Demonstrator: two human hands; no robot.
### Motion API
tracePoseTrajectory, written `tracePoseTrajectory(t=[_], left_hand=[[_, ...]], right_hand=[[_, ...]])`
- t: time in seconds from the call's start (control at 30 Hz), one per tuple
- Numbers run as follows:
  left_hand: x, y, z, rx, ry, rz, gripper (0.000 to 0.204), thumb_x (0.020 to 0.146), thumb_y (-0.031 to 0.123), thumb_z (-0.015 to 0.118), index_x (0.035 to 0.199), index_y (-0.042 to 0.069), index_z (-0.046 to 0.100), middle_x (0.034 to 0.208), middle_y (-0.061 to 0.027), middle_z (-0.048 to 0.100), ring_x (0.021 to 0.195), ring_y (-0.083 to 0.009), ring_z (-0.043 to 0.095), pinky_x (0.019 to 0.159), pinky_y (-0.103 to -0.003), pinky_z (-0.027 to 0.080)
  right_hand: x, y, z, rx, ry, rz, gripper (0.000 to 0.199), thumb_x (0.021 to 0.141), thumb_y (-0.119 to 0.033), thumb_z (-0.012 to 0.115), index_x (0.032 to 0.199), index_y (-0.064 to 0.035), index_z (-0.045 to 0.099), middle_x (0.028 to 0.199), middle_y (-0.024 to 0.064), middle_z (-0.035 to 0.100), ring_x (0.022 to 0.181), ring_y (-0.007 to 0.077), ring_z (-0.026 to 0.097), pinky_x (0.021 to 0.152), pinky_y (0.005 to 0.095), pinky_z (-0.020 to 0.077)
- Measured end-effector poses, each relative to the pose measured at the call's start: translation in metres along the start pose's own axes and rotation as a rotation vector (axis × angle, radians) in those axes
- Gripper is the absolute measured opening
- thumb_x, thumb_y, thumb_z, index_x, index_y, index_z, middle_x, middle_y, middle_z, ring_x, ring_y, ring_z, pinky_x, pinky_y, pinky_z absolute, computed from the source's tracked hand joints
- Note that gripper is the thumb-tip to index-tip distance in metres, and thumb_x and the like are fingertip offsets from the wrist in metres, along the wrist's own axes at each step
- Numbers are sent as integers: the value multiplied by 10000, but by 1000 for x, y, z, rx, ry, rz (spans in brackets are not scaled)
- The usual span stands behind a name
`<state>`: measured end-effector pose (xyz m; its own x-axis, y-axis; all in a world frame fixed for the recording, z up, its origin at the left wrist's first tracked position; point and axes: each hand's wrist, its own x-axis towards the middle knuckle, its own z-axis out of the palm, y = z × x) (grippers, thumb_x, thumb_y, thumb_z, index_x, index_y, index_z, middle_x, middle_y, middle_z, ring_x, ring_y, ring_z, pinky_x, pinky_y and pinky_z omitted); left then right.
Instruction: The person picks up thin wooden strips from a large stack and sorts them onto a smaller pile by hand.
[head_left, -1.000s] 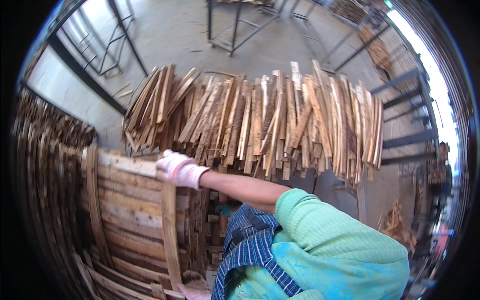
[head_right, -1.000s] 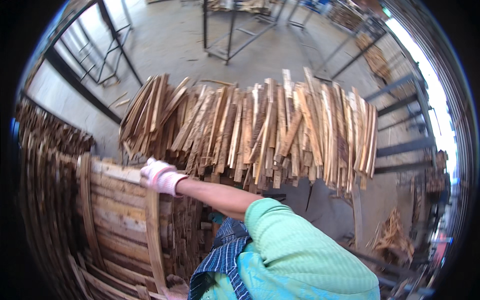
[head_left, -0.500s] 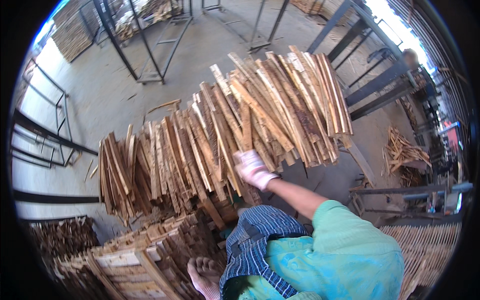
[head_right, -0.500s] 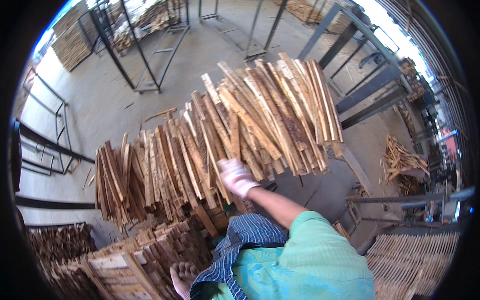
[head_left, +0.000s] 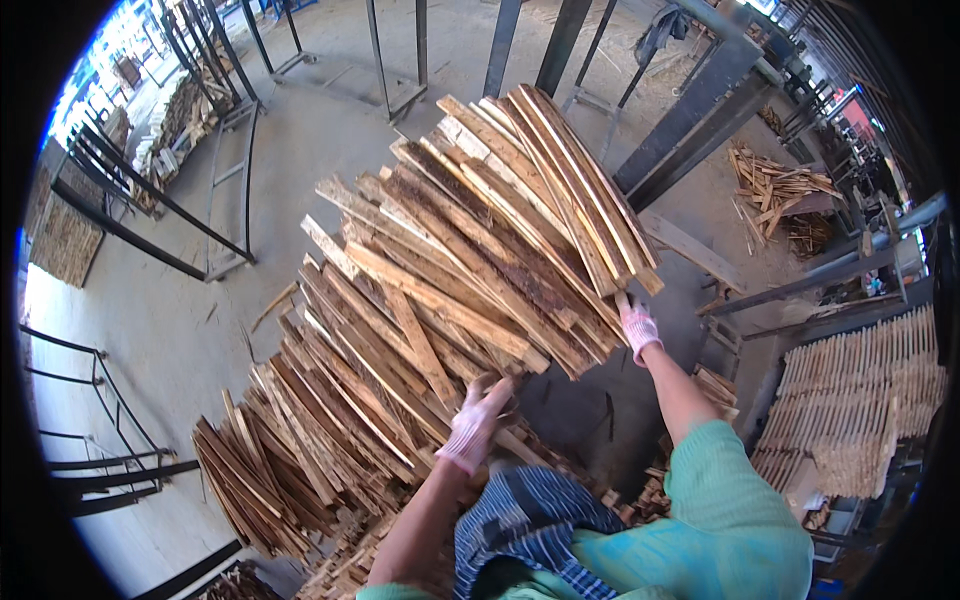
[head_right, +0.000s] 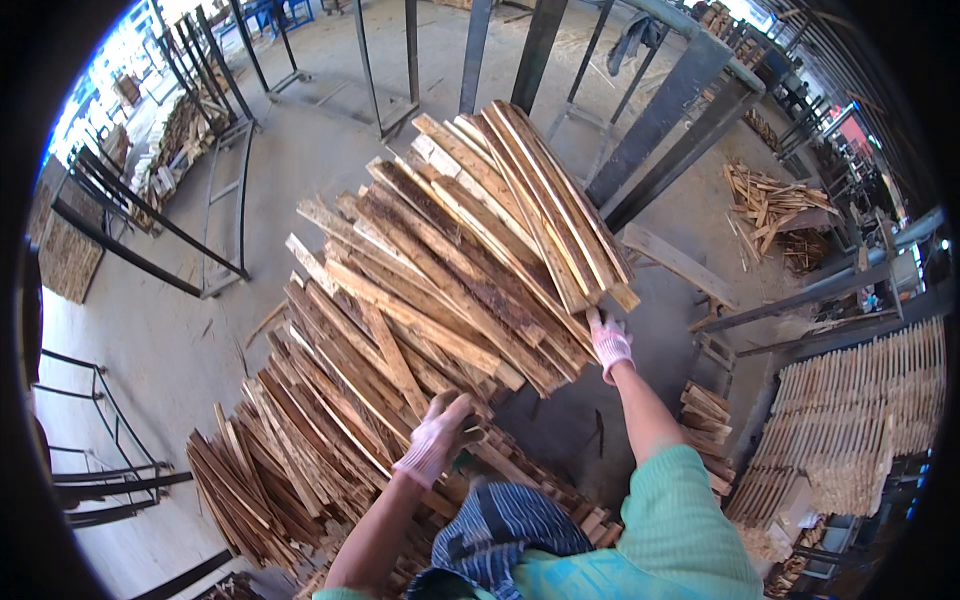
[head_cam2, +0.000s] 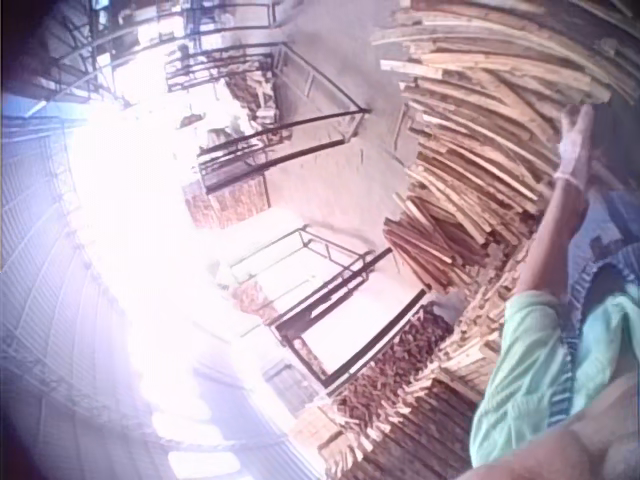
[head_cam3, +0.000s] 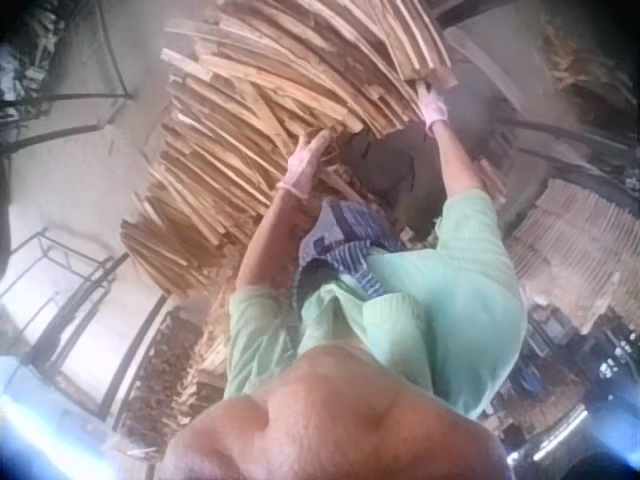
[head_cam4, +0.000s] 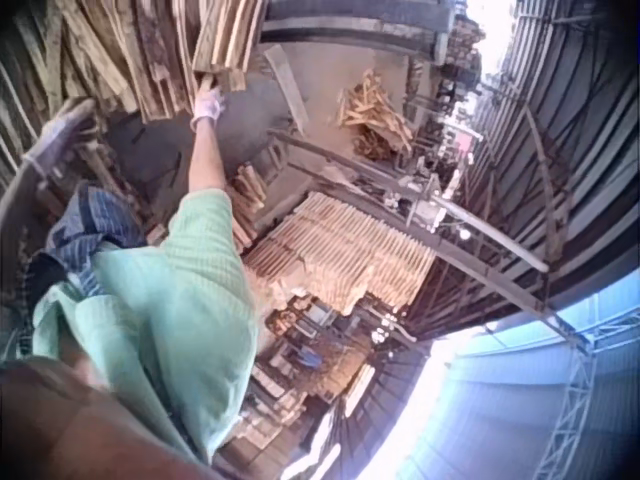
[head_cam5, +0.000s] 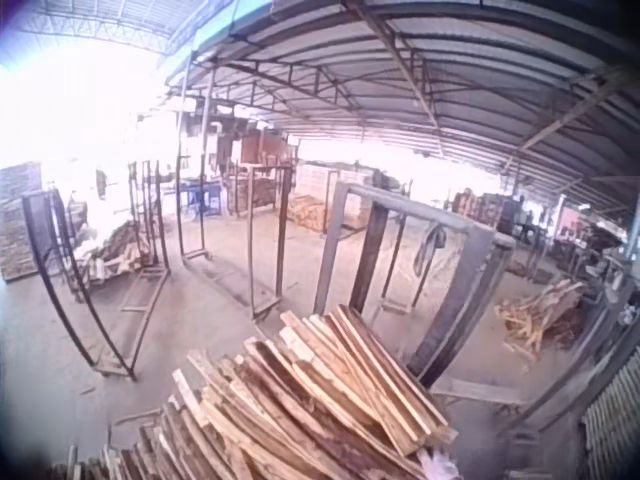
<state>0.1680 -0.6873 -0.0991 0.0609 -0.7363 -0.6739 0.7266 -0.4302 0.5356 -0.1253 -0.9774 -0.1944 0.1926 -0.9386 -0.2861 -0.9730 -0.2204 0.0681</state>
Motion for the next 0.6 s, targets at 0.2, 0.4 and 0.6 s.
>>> tracePoseTrajectory(t=[0.2,0.4,0.6], left_hand=[[128,46,82,285,228,-59,1222,833,583,762,1612,104,-48,1528,-239,390,1307,-363,499,990,-471,499],[131,43,69,-92,209,21,1281,778,404,874,1600,132,-70,1452,-159,468,1233,-307,556,972,-475,518],[150,29,19,-112,74,-5,1263,797,427,851,1602,98,-65,1475,-161,464,1257,-302,551,999,-446,519]], right_hand=[[-21,-19,-14,599,189,96,489,1033,-520,449,1232,-101,604,1146,214,661,1018,440,625,896,529,476],[-112,-83,-10,751,203,-42,499,974,-504,613,1071,-16,589,1001,242,636,988,441,600,854,507,469],[-108,-97,-55,260,68,-252,639,901,-624,617,1269,-102,620,1210,284,590,1088,491,559,954,551,452]])
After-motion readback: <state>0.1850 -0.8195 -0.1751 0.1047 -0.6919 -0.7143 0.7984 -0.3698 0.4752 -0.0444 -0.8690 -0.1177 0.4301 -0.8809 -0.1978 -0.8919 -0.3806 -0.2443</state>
